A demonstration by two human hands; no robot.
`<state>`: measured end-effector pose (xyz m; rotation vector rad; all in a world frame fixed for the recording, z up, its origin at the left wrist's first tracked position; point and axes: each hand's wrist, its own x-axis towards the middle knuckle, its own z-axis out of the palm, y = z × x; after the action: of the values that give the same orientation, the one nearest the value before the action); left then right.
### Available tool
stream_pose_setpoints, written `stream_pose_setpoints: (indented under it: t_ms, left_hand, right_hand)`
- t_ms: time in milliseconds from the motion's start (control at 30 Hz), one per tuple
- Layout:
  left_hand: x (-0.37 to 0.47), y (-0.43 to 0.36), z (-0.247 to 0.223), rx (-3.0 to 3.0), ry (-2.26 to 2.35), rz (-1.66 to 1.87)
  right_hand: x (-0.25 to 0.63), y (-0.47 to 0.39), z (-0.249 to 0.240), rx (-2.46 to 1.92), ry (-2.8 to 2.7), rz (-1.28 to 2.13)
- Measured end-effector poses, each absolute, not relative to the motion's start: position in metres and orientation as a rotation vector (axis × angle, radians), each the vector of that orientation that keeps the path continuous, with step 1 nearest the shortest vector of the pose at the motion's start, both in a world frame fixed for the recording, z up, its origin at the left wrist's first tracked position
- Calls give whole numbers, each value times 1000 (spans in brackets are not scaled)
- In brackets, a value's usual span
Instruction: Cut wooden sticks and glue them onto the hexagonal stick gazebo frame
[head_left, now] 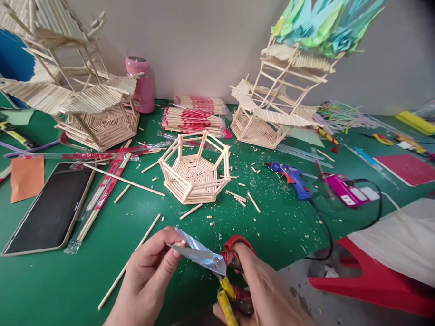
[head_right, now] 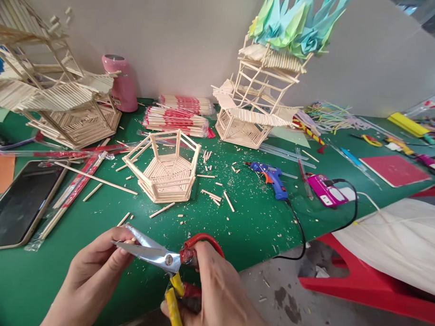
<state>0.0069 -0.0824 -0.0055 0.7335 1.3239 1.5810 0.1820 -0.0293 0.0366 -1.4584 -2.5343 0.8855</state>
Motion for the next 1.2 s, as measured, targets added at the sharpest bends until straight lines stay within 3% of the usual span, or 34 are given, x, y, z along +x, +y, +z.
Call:
stream_pose_setpoints:
  t_ms: [333, 867, 1033, 1200]
  left_hand:
    - [-4, -80, -1, 1215, 1421, 1517]
    - [-10, -80, 0, 1453, 1511, 1489]
    - [-8, -82, 0, 1329, 1441, 1500]
    - [5, -83, -1, 728, 1268, 1555]
  right_hand:
    - [183, -28, 36, -1466, -2515, 1016]
    - [186, -26, 29, -1444, -2598, 1068]
    - [188, -27, 21, -1471, -2545, 1225]
    - [183, -33, 28, -1470, -2490, 1003]
